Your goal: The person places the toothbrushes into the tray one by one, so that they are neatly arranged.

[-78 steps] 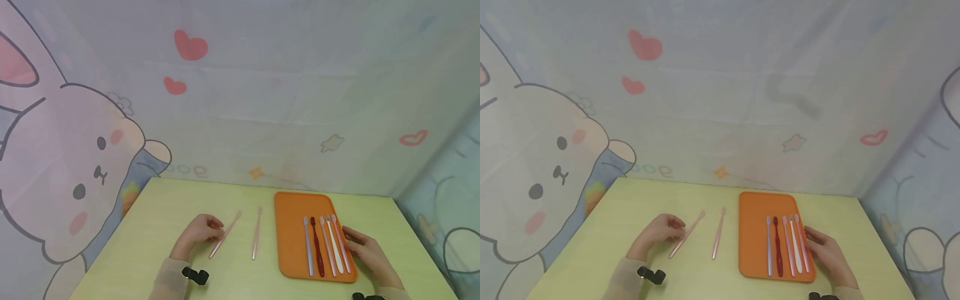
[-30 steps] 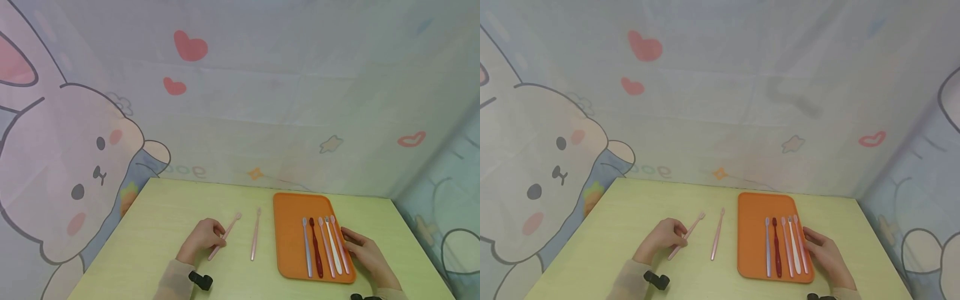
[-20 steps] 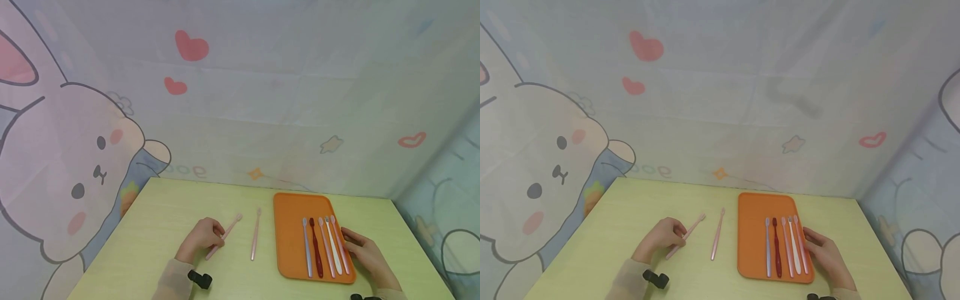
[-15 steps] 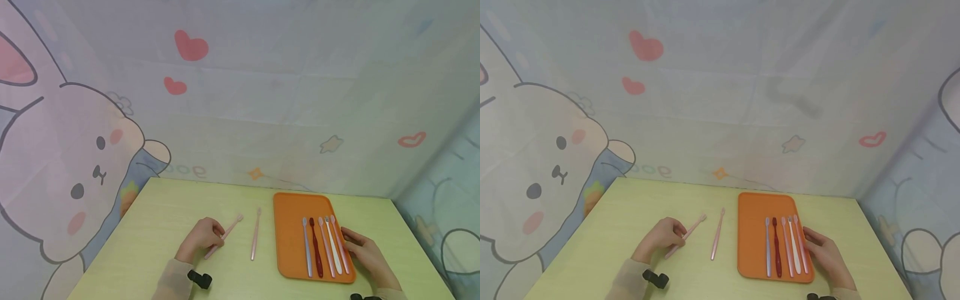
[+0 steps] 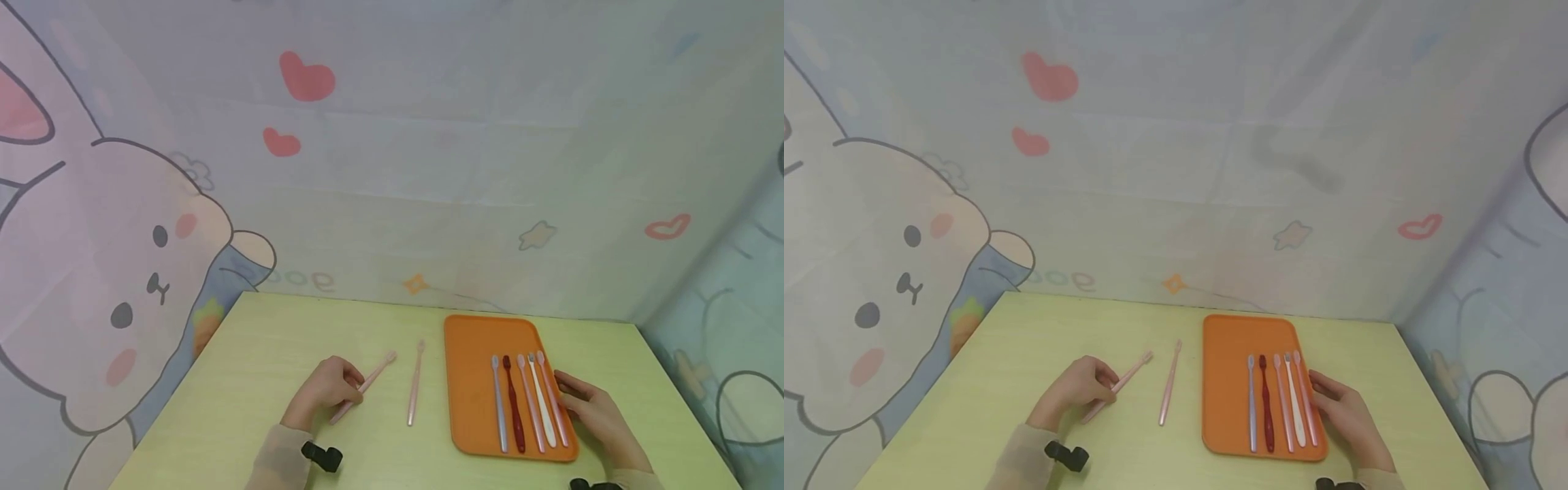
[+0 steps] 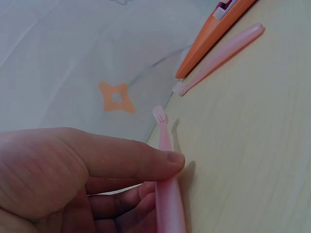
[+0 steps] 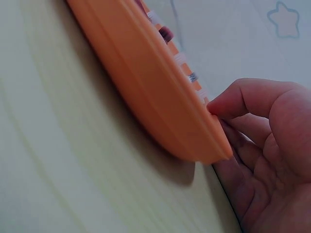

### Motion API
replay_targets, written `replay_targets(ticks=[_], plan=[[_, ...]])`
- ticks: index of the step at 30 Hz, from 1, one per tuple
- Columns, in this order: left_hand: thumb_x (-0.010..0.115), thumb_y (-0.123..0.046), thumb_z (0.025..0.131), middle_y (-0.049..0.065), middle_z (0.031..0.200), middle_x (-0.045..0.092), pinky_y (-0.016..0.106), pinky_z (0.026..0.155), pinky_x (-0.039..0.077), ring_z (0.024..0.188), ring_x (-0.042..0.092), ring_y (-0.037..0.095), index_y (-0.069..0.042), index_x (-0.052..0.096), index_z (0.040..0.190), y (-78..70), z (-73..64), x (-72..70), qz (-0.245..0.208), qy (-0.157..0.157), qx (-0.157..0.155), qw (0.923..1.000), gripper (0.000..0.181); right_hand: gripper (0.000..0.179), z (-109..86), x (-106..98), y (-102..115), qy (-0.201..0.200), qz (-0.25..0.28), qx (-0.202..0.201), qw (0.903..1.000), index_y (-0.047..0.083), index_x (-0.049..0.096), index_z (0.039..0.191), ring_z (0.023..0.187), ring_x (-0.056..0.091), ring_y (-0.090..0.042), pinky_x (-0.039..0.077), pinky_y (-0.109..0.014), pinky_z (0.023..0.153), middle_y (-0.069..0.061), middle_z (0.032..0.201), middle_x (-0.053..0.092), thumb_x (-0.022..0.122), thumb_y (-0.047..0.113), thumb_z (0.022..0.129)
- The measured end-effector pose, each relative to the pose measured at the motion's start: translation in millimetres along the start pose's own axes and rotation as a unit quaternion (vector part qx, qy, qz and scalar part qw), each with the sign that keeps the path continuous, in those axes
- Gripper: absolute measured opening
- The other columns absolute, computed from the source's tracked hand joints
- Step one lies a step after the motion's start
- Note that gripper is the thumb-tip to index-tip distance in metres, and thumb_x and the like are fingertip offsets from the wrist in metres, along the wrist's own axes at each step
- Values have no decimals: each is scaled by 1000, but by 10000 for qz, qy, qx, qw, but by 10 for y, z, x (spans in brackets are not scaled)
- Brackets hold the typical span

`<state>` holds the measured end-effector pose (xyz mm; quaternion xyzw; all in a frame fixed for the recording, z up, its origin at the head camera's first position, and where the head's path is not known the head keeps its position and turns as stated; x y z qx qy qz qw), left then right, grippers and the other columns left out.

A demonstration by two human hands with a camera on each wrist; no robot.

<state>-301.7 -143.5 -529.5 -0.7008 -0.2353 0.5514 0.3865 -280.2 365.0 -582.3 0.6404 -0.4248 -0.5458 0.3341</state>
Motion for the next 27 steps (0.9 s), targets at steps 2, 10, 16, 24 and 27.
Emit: replay_targets(ticks=[2, 10, 16, 24, 27], plan=[[85, 4, 77, 4, 82, 67, 29, 59, 58, 65, 64, 15, 1, 79, 99, 15, 0, -1, -35, 15, -51, 10000, 24, 64, -5, 4, 14, 17, 47, -43, 10000, -3, 39, 162, 109, 60, 4, 59, -24, 88, -31, 159, 46, 66, 18, 107], [84, 4, 77, 3, 82, 70, 29, 62, 59, 69, 67, 15, 1, 80, 102, 37, 10, -19, -170, -31, -213, 9996, 25, 65, -31, 7, 72, 16, 126, -133, 9998, -5, 39, 161, 105, 60, 6, 60, -24, 87, -32, 157, 47, 67, 15, 106], [82, 4, 77, 4, 82, 68, 28, 60, 57, 67, 64, 16, 1, 79, 100, 40, 21, -43, -188, -63, -147, 9997, 24, 64, -11, 13, 62, 23, 119, -117, 9999, -6, 37, 161, 106, 59, 6, 60, -24, 86, -32, 157, 47, 64, 14, 108], [84, 2, 78, 4, 83, 68, 28, 60, 56, 67, 65, 15, 0, 78, 100, 80, 66, -46, -236, -168, -194, 9994, 22, 63, -21, 10, 69, 2, 88, -101, 9999, -6, 38, 161, 107, 60, 5, 60, -24, 86, -31, 157, 48, 64, 15, 108], [85, 1, 79, 5, 83, 69, 28, 60, 58, 67, 66, 16, 0, 77, 100, 69, 72, -43, -378, -156, -204, 9990, 23, 64, -34, 4, 65, -26, 97, -60, 9999, -5, 39, 161, 107, 60, 4, 60, -23, 86, -31, 157, 48, 66, 15, 107]])
Point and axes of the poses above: each hand's wrist, its own z-axis towards the middle knuckle, its own x-axis out of the palm, y = z × x, the point moved 7 cm from there along z, towards the middle knuckle
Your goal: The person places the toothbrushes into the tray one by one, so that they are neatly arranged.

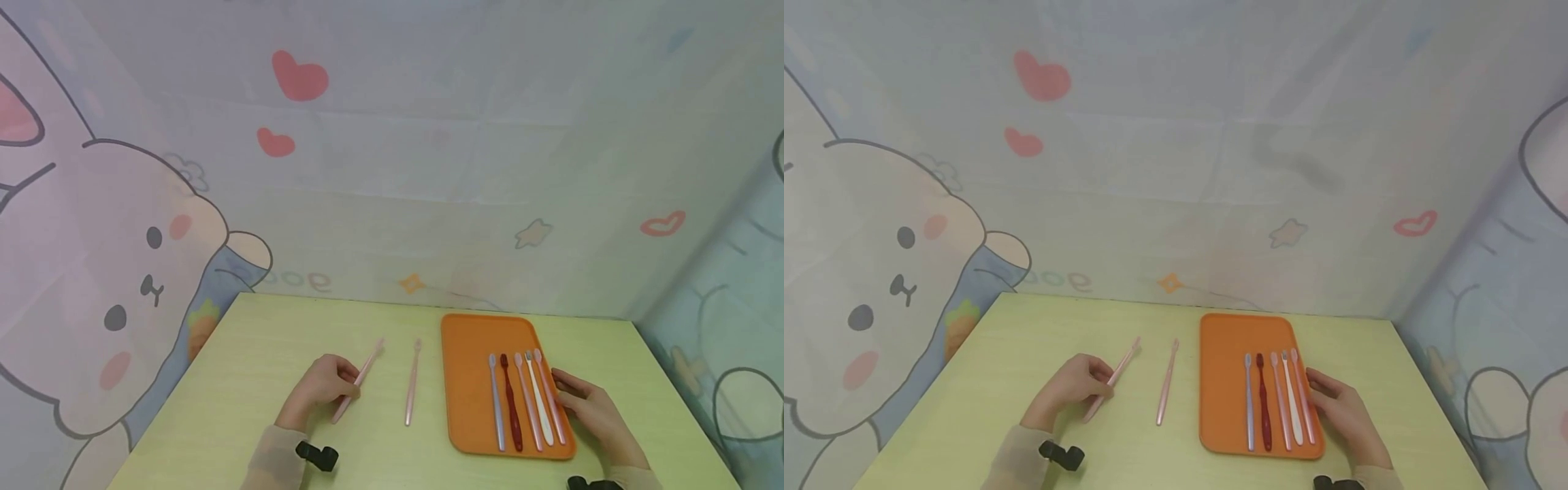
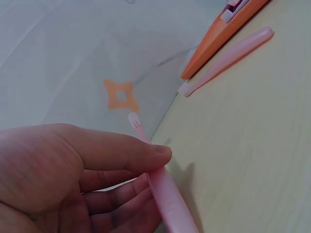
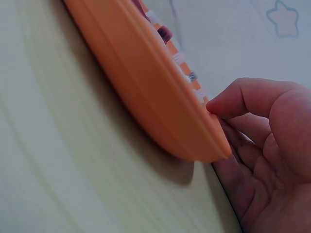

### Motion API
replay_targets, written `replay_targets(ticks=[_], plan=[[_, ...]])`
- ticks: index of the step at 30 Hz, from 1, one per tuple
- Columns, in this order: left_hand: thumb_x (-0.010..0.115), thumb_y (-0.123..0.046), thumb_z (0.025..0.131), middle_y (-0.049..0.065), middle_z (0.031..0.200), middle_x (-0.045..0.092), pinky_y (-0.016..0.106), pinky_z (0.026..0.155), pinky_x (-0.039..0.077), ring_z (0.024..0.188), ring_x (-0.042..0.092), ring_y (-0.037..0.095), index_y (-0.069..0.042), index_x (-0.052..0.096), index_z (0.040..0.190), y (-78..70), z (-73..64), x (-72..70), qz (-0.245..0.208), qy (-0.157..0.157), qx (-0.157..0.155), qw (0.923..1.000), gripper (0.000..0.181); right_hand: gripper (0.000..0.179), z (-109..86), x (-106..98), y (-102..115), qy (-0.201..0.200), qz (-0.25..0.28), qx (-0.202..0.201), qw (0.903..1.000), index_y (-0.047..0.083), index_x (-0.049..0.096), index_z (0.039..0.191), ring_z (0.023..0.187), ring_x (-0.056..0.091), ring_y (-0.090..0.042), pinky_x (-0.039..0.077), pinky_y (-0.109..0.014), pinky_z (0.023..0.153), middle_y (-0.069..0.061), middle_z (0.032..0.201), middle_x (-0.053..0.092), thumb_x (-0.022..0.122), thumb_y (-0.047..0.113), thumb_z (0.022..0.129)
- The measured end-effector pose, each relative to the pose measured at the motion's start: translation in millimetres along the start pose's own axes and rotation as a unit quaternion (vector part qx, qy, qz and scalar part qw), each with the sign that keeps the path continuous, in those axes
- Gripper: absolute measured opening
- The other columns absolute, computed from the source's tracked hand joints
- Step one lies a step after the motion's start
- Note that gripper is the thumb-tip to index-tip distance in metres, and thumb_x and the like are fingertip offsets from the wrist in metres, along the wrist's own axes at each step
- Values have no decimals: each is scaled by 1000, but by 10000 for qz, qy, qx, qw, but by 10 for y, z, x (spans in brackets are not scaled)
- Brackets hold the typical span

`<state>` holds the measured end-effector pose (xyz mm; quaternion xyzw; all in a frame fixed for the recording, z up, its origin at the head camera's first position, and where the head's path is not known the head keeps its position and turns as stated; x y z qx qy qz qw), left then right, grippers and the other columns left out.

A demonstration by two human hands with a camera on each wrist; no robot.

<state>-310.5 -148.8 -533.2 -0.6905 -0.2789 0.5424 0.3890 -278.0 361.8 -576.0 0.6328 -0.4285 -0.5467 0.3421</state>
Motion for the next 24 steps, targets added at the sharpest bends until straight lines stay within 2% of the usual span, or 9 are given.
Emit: replay_targets(ticks=[14, 20, 24], plan=[[84, 0, 88, 10, 93, 71, 33, 64, 63, 72, 70, 18, 5, 74, 111, -34, 18, 19, -885, -134, -124, 9959, 26, 64, -2, -8, -37, 28, 62, -46, 10000, -5, 39, 161, 107, 58, 8, 59, -22, 88, -31, 158, 47, 66, 14, 106], [83, -1, 89, 11, 92, 72, 34, 65, 64, 71, 70, 18, 8, 73, 115, -23, 60, 37, -1335, -271, -110, 9906, 29, 64, 14, -4, -33, 33, 37, -69, 10000, -5, 38, 161, 107, 58, 8, 59, -22, 87, -32, 158, 46, 65, 14, 107], [81, -1, 90, 13, 93, 73, 36, 67, 65, 71, 70, 18, 11, 71, 118, -27, 62, 43, -1717, -424, -152, 9841, 32, 64, 14, 3, -39, 25, 57, -36, 10000, -5, 39, 162, 105, 58, 9, 59, -22, 87, -31, 158, 46, 65, 14, 106]])
Point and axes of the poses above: each hand's wrist, its own z-axis towards the middle knuckle, its own x-axis out of the palm, y = z × x, the point moved 7 cm from there along z, towards the middle knuckle
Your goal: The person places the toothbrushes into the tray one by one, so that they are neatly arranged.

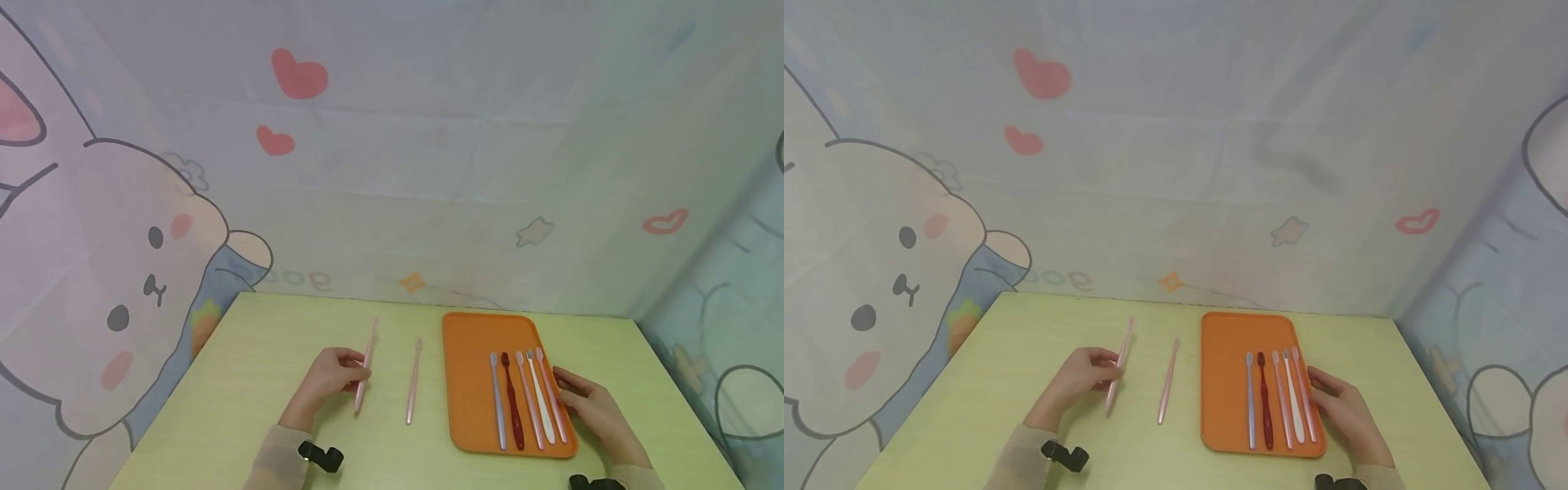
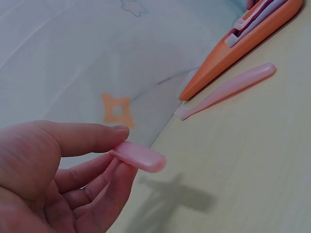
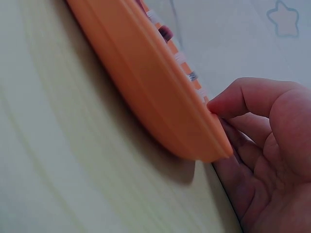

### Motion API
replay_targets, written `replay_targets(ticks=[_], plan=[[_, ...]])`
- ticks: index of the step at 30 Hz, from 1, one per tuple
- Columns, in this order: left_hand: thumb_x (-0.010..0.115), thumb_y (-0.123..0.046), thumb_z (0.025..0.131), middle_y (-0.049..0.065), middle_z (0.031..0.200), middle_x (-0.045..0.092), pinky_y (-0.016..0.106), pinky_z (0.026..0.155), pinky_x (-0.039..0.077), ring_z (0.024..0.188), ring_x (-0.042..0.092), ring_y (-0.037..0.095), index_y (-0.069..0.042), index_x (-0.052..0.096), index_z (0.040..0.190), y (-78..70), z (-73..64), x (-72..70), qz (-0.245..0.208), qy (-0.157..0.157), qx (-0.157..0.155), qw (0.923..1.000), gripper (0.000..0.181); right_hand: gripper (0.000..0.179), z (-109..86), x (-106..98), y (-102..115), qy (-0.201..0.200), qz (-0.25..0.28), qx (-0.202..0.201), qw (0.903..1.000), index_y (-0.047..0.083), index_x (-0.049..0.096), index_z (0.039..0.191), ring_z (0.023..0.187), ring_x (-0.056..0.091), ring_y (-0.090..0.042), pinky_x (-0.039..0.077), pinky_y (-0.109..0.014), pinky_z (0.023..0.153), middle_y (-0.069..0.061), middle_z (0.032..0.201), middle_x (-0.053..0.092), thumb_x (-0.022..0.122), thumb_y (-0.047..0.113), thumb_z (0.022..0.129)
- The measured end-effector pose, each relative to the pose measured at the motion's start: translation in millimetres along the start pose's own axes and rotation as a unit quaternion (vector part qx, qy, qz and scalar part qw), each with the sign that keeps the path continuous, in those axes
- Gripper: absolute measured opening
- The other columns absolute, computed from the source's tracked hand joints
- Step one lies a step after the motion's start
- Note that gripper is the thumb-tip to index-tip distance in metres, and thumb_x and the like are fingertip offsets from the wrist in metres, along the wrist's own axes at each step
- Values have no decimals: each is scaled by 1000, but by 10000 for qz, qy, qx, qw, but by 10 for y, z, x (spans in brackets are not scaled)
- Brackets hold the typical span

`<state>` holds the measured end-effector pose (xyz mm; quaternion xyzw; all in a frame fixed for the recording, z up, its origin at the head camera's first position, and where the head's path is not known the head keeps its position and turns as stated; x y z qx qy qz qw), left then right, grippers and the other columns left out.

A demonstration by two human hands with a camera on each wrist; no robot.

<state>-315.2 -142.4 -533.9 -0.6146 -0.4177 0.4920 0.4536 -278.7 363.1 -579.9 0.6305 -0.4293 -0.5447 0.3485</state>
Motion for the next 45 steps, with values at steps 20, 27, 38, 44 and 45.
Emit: replay_targets(ticks=[20, 27, 38, 44, 45], plan=[[81, -2, 93, 15, 95, 72, 32, 69, 65, 78, 72, 21, 11, 68, 126, -38, 29, -95, -1010, -1143, 9, 9883, 37, 65, -36, -44, -38, -68, -101, 54, 9999, -3, 41, 161, 103, 57, 11, 59, -22, 86, -31, 158, 47, 67, 15, 105], [81, -1, 93, 14, 94, 74, 31, 67, 65, 75, 71, 19, 11, 69, 122, -47, 41, -97, -1143, -1282, 48, 9851, 33, 65, -53, -62, -29, -76, -125, 52, 9999, -3, 41, 161, 105, 57, 11, 59, -22, 87, -30, 158, 47, 67, 16, 105], [80, -1, 94, 14, 94, 74, 31, 67, 65, 74, 71, 20, 13, 67, 124, -54, 51, -9, -1316, -1128, 123, 9848, 36, 63, -41, -26, -35, -101, -20, -63, 9999, -4, 42, 160, 107, 58, 9, 59, -22, 87, -31, 156, 50, 67, 15, 106], [81, -3, 94, 15, 97, 74, 33, 69, 65, 77, 71, 20, 12, 67, 125, -59, 38, 31, -1298, -1131, 153, 9850, 37, 63, -27, -24, -43, -111, -51, -24, 9999, -4, 42, 160, 108, 57, 8, 59, -22, 88, -31, 157, 48, 67, 16, 106], [81, -3, 94, 15, 97, 74, 34, 69, 65, 77, 71, 20, 12, 66, 125, -58, 31, 26, -1283, -1146, 146, 9850, 37, 64, -22, -19, -46, -108, -47, -17, 9999, -4, 42, 160, 108, 57, 8, 59, -22, 88, -31, 157, 48, 67, 16, 105]])
Point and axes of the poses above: each hand's wrist, its own z-axis towards the middle knuckle, its own x-axis out of the palm, y = z × x, the point moved 7 cm from there along z, towards the middle knuckle
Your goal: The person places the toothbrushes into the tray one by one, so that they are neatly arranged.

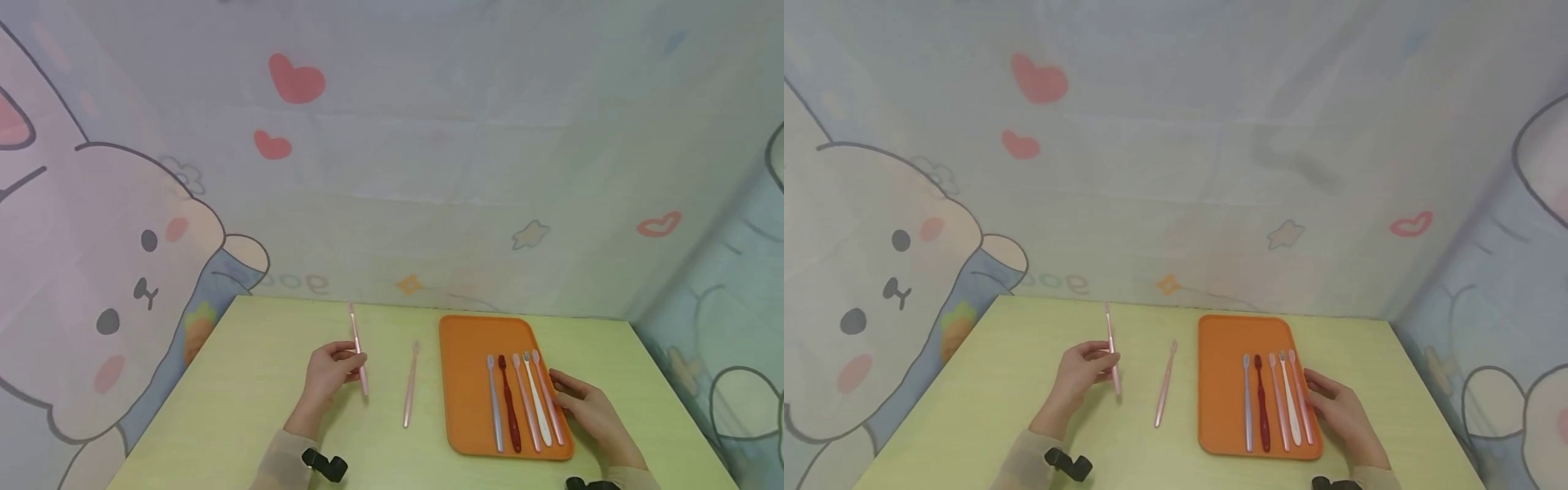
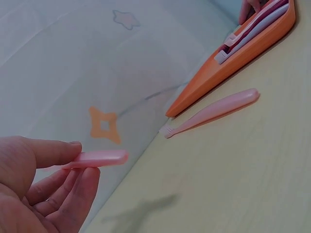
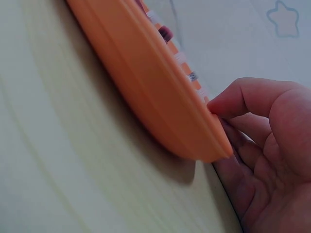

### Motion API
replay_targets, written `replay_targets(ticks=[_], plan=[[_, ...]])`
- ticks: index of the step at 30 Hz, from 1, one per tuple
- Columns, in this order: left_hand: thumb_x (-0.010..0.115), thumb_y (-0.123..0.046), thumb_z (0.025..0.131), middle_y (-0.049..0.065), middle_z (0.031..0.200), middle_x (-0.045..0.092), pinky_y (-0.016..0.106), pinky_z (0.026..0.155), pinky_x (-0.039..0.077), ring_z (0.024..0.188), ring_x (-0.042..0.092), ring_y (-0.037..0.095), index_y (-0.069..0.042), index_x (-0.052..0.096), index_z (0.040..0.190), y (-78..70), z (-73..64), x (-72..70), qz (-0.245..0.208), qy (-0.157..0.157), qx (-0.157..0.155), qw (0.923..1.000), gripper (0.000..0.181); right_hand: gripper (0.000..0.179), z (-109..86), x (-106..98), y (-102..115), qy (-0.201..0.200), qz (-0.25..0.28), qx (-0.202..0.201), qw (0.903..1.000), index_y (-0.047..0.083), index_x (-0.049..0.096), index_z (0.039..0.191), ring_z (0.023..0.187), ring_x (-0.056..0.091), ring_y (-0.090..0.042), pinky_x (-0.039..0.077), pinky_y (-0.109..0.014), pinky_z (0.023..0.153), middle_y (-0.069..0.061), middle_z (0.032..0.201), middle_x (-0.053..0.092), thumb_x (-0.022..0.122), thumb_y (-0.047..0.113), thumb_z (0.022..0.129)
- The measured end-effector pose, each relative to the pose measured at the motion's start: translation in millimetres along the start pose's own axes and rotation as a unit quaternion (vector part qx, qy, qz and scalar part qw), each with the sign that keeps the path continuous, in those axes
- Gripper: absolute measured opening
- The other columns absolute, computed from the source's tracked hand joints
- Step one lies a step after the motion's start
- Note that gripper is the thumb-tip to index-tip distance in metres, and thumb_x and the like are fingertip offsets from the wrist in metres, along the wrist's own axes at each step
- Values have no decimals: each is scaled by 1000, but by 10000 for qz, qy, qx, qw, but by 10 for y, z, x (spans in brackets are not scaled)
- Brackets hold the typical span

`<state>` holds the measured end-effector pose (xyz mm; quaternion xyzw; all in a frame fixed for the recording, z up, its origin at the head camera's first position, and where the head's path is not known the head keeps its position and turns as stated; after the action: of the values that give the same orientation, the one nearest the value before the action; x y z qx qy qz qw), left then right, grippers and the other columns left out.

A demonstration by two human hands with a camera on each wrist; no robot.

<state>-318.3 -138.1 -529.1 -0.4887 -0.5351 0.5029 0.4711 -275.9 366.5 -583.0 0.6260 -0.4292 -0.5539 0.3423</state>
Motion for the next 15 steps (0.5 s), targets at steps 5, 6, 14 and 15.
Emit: replay_targets(ticks=[5, 6, 14, 15], plan=[[81, -3, 94, 14, 96, 74, 31, 68, 65, 76, 71, 19, 12, 66, 125, 19, -11, -6, -25, 34, -21, 10000, 37, 63, 11, 29, -4, 18, 66, 29, 10000, -5, 42, 160, 109, 59, 5, 59, -23, 88, -31, 157, 49, 67, 14, 105], [81, -2, 94, 14, 96, 74, 31, 68, 65, 76, 71, 19, 13, 66, 125, 18, -15, 2, -35, 63, -2, 10000, 38, 63, 16, 34, -3, 14, 49, 33, 10000, -4, 42, 160, 110, 60, 3, 59, -23, 88, -30, 157, 49, 67, 14, 105], [80, -1, 93, 15, 96, 71, 32, 70, 65, 77, 72, 20, 13, 65, 127, -20, -52, 182, -165, 376, 102, 9991, 39, 63, 78, 54, 38, 30, -39, 19, 10000, -4, 42, 160, 128, 61, -21, 59, -23, 88, -30, 158, 48, 67, 17, 106], [80, -1, 94, 15, 96, 70, 32, 70, 65, 77, 72, 19, 13, 65, 127, -15, -64, 230, -155, 454, 109, 9988, 40, 63, 83, 54, 41, 29, -56, 16, 10000, -4, 42, 160, 129, 60, -22, 59, -23, 88, -30, 158, 48, 66, 17, 107]])
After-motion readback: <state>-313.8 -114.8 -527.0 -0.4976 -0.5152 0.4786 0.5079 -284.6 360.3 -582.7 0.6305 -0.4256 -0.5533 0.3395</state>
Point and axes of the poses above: each hand's wrist, its own z-axis towards the middle knuckle, its own x-axis out of the palm, y = z × x, the point moved 7 cm from there along z, towards the middle knuckle
